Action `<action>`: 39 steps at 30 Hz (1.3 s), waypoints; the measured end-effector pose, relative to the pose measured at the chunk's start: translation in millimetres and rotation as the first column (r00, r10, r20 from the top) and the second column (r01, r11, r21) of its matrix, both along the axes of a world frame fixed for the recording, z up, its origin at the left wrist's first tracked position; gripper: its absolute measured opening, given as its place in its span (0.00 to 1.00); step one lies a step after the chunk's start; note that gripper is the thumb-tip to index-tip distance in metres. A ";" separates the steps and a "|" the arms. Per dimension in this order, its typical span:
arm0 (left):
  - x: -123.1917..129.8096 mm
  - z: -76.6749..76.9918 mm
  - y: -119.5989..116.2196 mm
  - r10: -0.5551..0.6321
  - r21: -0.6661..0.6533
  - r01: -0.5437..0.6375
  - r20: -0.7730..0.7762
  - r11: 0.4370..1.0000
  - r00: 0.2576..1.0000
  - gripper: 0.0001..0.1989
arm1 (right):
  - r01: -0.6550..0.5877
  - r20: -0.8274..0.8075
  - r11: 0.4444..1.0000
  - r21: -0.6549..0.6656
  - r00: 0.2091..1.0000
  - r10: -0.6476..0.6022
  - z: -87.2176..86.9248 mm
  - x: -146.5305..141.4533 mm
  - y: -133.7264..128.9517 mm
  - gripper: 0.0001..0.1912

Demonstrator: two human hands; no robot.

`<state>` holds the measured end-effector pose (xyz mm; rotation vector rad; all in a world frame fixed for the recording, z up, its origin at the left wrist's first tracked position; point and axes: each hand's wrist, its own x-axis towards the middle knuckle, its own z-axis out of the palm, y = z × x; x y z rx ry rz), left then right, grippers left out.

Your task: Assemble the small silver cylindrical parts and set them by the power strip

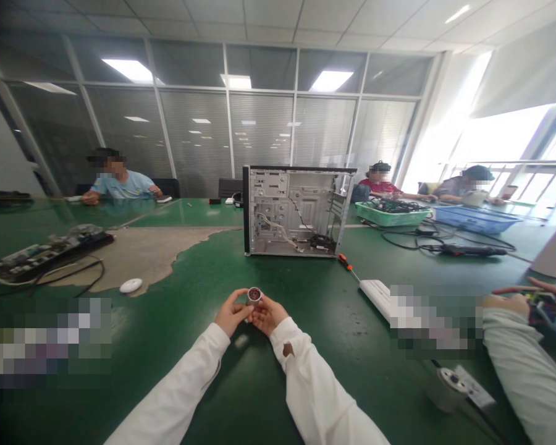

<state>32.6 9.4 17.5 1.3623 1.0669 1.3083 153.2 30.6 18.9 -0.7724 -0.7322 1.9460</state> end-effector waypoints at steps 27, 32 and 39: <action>-6.7 -1.0 2.3 0.302 0.152 -0.286 -0.096 0.946 0.949 0.19 | 0.052 0.040 0.989 -0.139 0.998 -0.047 1.0 -4.2 0.0 0.11; -6.3 -7.9 7.2 0.355 0.165 -0.345 -0.041 0.924 0.934 0.19 | 0.094 0.024 0.992 -0.086 0.995 -0.093 -4.6 -3.4 1.9 0.04; -6.4 -13.1 10.2 0.375 0.190 -0.362 -0.039 0.913 0.926 0.17 | 0.119 0.027 0.992 -0.038 0.993 -0.118 -8.7 -3.3 3.4 0.08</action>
